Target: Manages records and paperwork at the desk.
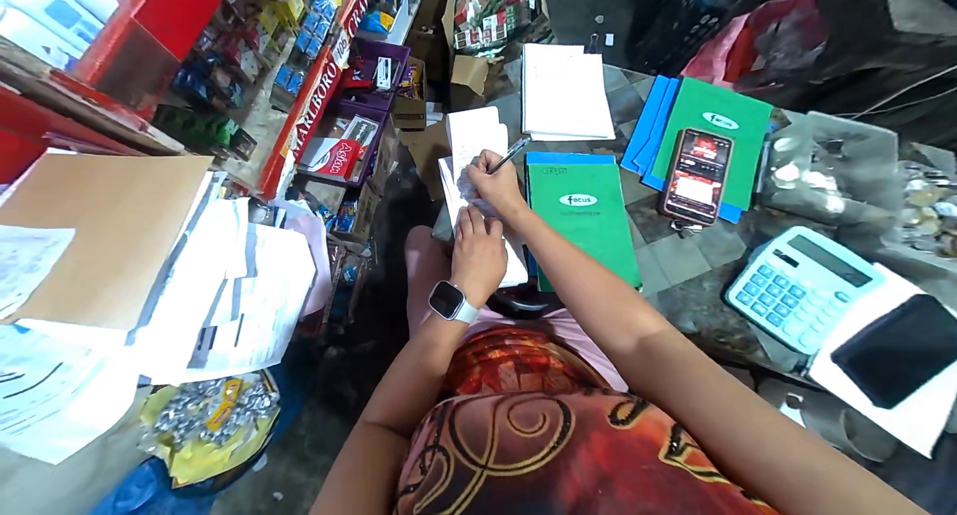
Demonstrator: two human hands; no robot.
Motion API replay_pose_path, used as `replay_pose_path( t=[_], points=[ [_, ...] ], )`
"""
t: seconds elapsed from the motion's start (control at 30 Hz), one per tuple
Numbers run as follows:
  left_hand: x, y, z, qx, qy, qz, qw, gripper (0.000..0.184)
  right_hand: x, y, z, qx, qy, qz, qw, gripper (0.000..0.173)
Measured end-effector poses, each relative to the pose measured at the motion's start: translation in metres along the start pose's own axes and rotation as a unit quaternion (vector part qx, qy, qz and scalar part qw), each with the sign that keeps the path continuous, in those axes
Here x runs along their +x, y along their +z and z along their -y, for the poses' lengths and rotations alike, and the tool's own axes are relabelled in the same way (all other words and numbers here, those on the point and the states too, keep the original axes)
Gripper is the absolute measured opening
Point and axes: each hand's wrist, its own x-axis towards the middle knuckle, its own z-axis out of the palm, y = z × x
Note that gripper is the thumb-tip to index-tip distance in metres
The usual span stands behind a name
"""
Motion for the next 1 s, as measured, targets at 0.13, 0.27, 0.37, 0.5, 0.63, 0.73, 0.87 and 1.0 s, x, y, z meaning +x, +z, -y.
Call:
replay_pose_path(
  t=[0.13, 0.27, 0.37, 0.5, 0.63, 0.73, 0.87, 1.0],
  points=[
    [-0.001, 0.003, -0.001, 0.004, 0.003, -0.015, 1.0, 0.041, -0.001, 0.001, -0.004, -0.028, -0.022, 0.0, 0.999, 0.027],
    [-0.003, 0.001, -0.006, 0.007, -0.008, 0.001, 1.0, 0.045, -0.004, 0.002, -0.005, -0.043, -0.041, -0.005, 0.998, 0.026],
    [-0.003, 0.0, -0.007, 0.009, -0.013, 0.013, 1.0, 0.048, -0.003, -0.007, 0.001, 0.117, 0.027, -0.054, 0.991, 0.026],
    [-0.003, 0.0, -0.008, 0.021, -0.012, 0.022, 0.999, 0.049, -0.01, -0.034, 0.013, 0.276, 0.039, -0.092, 0.956, 0.026],
    [-0.003, 0.002, -0.006, 0.029, -0.009, 0.012, 0.999, 0.048, -0.019, -0.064, 0.021, 0.31, 0.007, -0.114, 0.944, 0.024],
    [-0.003, 0.002, -0.006, 0.04, -0.008, 0.019, 0.999, 0.049, -0.024, -0.083, 0.02, 0.314, -0.011, -0.143, 0.938, 0.034],
    [-0.003, 0.0, -0.007, 0.051, -0.009, 0.026, 0.998, 0.049, -0.032, -0.094, 0.02, 0.335, 0.0, -0.176, 0.926, 0.037],
    [-0.003, 0.0, -0.008, 0.054, -0.01, 0.024, 0.998, 0.049, -0.034, -0.097, 0.013, 0.347, 0.016, -0.208, 0.914, 0.039]
  ],
)
